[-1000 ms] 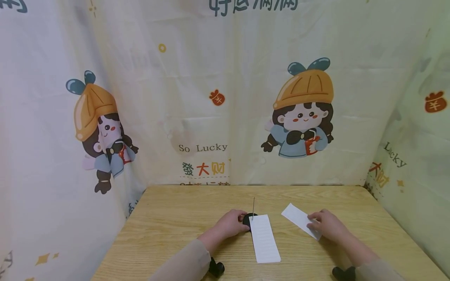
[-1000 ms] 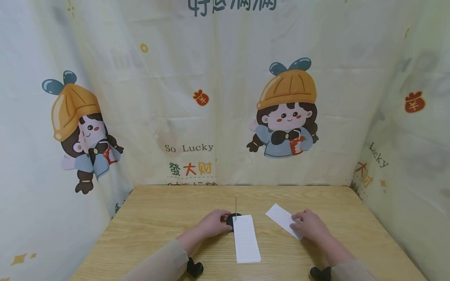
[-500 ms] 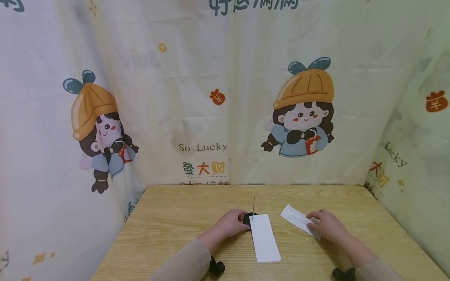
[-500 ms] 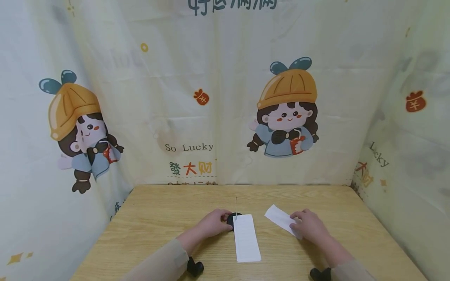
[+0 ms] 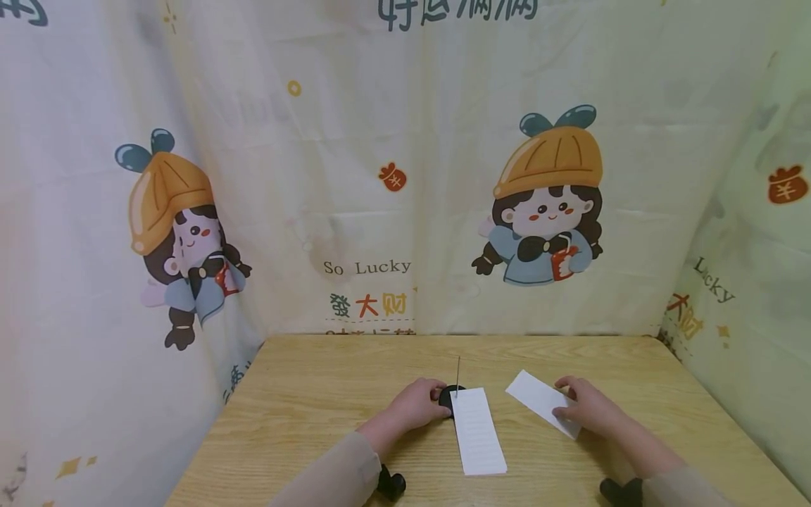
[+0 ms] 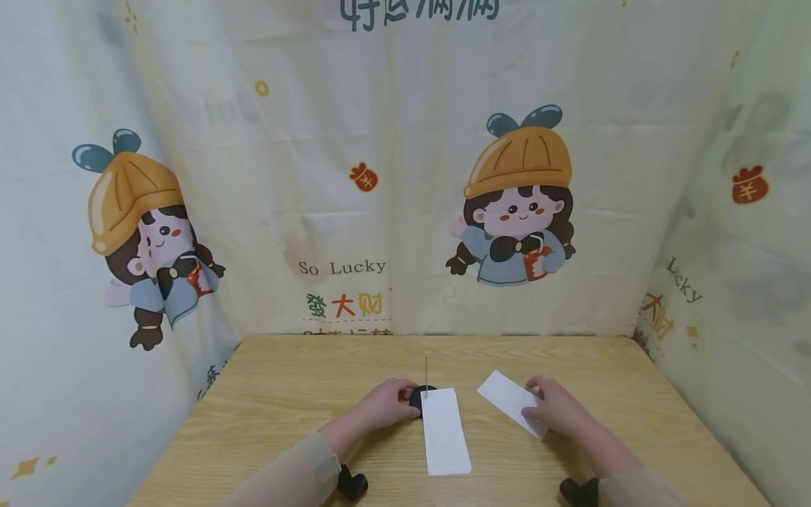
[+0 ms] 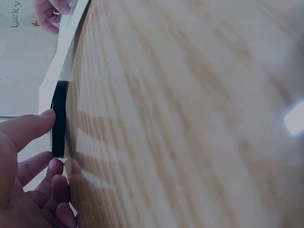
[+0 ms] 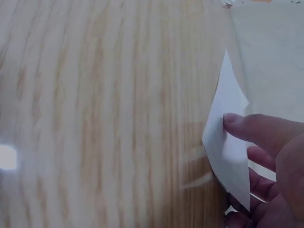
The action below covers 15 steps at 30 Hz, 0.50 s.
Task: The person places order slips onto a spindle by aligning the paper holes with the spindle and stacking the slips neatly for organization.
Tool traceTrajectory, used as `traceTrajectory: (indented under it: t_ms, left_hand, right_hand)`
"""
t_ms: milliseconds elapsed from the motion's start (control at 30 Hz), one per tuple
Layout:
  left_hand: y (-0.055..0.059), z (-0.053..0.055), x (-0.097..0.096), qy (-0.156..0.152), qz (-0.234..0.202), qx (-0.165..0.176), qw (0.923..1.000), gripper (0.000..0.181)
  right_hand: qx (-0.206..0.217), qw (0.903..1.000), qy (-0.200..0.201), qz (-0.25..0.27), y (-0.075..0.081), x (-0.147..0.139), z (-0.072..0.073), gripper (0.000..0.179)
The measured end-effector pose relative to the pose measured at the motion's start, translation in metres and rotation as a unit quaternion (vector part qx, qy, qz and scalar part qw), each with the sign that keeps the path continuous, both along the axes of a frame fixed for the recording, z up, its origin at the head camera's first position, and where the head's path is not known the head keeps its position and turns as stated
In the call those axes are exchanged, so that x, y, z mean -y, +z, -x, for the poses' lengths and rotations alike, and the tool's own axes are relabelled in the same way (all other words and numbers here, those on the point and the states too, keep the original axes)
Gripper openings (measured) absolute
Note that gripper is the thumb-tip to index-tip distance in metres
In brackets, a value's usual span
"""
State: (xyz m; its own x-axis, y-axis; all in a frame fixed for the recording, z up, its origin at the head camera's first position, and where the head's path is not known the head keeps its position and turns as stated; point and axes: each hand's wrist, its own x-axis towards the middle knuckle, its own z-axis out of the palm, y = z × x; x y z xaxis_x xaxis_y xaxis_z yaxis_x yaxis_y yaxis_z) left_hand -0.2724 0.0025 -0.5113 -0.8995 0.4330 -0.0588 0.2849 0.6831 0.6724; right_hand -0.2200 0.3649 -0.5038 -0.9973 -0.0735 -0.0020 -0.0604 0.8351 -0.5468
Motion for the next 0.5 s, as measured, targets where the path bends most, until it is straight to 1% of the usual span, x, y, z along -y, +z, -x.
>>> traceTrajectory:
  t_ms: [167, 267, 367, 500]
  left_hand:
    - [-0.0008, 0.0001, -0.0006, 0.002, 0.000, 0.003, 1.0000, 0.051]
    - [0.0001, -0.0003, -0.0007, 0.004, 0.001, 0.006, 1.0000, 0.051]
    - [0.0014, -0.0008, -0.0003, 0.002, 0.000, 0.002, 1.0000, 0.051]
    - [0.0016, -0.0011, -0.0006, 0.003, 0.001, 0.001, 1.0000, 0.051]
  right_hand:
    - [0.001, 1.0000, -0.007, 0.006, -0.0016, -0.0017, -0.0005, 0.031]
    - [-0.004, 0.9997, -0.016, 0.019, -0.0009, -0.0015, -0.0016, 0.022]
    - [-0.009, 0.9990, -0.022, 0.037, 0.0008, -0.0011, -0.0031, 0.017]
    - [-0.013, 0.9980, -0.023, 0.057, -0.0002, -0.0024, -0.0042, 0.016]
